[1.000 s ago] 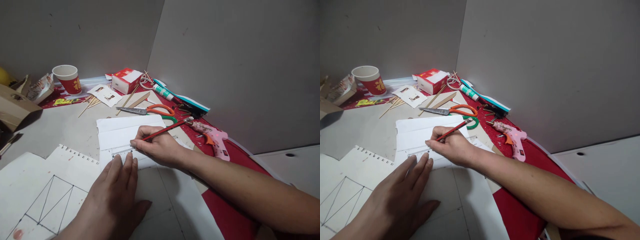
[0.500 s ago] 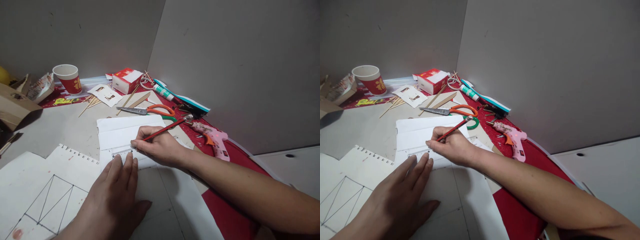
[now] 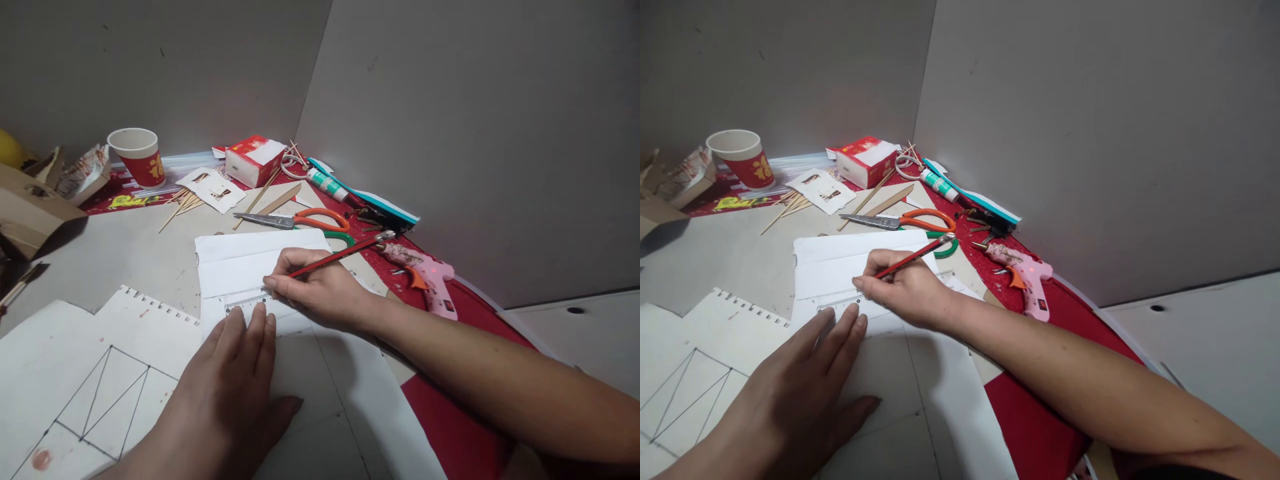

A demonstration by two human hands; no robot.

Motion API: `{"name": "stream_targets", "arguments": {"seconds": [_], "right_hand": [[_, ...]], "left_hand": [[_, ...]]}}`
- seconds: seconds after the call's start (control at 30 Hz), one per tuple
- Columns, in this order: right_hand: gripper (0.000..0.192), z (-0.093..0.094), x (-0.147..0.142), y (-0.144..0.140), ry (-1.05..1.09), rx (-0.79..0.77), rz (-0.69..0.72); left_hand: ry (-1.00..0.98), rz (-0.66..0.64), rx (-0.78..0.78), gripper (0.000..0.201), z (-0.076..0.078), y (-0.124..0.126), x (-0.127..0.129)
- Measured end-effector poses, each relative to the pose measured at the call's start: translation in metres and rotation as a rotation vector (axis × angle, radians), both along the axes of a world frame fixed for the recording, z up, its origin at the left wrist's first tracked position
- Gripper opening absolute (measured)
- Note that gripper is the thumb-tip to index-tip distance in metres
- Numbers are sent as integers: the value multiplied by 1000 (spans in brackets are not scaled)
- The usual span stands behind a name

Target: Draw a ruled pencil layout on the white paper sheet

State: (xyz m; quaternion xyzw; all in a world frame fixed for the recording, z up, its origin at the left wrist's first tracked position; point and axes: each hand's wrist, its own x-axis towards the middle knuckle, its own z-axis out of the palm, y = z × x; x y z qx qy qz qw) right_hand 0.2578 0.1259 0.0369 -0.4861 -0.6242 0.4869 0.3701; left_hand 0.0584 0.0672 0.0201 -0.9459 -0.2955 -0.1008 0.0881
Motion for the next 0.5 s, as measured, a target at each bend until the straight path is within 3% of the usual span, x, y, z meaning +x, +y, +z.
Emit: {"name": "stream_targets", "arguments": {"seconds": [0.13,0.27,0.33,0.4,0.5], "right_hand": [[23,27,5,-9,-7,113,26],[19,52,28,-21,-450,450,173],[44,52,43,-30,-715,505,274],[67,47,56,-41,-898,456,342],[64,35,70,-58,-963,448,332]], "left_hand": [[-56,36,41,58,6,-1,-1],[-73,30,43,54,9,-8,-8],[-77,7,10,53,11,-11,-11],[-77,-19,-60,50,15,-13,-14],[-96,-31,-233,46,30,-7,-19]]}}
